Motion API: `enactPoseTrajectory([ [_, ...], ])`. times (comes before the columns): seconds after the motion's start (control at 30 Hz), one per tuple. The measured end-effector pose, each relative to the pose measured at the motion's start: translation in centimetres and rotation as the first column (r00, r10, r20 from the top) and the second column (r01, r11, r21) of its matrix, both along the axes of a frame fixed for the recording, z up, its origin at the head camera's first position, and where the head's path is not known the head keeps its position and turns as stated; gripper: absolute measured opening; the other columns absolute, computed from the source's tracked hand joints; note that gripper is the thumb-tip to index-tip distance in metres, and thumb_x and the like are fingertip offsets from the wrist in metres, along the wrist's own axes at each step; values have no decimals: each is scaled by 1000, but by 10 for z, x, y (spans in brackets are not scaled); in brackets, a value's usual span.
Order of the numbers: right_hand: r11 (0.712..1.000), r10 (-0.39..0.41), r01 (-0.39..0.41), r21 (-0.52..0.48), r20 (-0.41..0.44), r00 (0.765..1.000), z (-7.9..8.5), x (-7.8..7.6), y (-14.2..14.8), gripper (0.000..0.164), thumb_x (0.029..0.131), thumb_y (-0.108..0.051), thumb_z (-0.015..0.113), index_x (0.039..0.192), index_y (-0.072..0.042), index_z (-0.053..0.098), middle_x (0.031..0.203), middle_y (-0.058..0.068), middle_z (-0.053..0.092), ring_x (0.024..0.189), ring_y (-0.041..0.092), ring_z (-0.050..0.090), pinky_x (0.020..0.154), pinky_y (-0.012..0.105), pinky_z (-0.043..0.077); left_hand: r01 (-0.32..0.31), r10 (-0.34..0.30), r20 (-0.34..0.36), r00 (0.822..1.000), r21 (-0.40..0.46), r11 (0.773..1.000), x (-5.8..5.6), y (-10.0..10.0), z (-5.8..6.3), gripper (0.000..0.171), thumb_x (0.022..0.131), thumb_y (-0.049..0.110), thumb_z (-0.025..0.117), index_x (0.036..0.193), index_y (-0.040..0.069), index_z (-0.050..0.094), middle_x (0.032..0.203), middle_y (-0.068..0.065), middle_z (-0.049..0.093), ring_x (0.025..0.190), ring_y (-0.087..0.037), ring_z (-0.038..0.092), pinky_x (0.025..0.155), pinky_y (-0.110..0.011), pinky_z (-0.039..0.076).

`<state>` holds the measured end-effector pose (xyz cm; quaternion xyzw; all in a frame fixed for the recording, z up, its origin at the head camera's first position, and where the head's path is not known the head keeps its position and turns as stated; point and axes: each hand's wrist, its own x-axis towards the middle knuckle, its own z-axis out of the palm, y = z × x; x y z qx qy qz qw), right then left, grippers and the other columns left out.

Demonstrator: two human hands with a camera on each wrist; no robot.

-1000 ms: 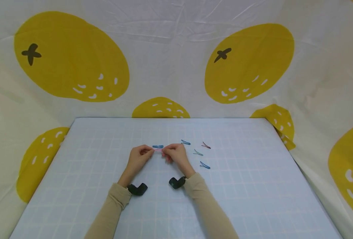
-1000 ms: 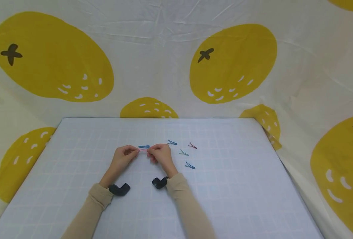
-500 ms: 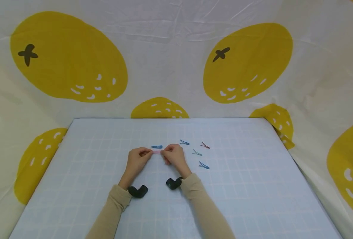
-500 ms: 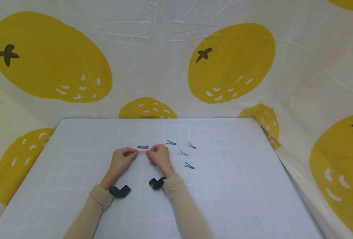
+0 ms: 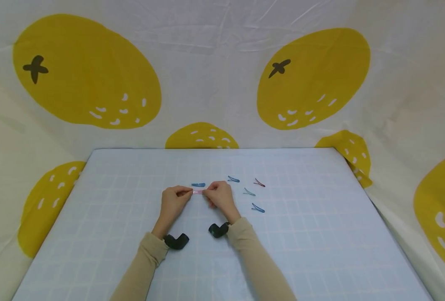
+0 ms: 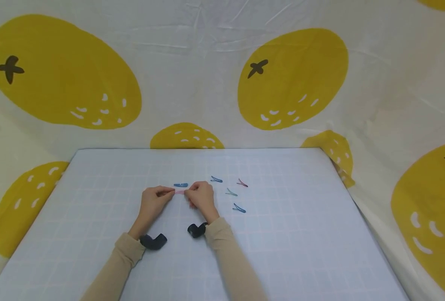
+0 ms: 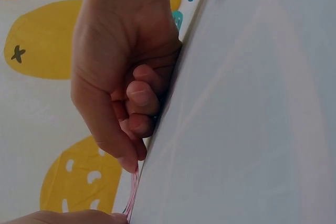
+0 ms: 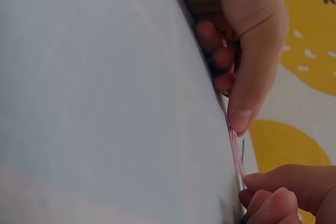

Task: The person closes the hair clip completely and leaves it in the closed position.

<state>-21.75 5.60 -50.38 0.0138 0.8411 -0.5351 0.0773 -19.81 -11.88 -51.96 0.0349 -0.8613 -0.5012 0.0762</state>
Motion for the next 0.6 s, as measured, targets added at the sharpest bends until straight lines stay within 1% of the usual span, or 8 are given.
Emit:
enactPoseTrajectory([
  [0.23,1000,9,-9,-18,-18,1000,-4,1,1,17,88,-19,74,74,-9,67,54,3,56,43,16,52,46,25,43,7,-7,-11,1000,3,1000,1,-1,1,11,88,12,76,94,5,78,76,-4,68,67,-18,54,59,-27,43],
  [0.47,998,9,-11,-58,-42,999,-9,0,2,18,87,-16,74,74,-8,67,54,3,58,43,13,53,45,24,42,7,-7,-25,1000,-2,1000,1,-1,-1,10,88,13,76,93,5,78,74,-4,66,67,-18,54,59,-26,43],
  [0.6,998,8,-10,-70,-34,999,-9,1,3,17,88,-17,74,75,-8,67,55,3,59,43,14,53,45,23,43,10,-10,-35,999,-4,1000,0,-1,-2,9,88,12,76,93,5,78,73,-4,65,66,-19,53,59,-26,43],
])
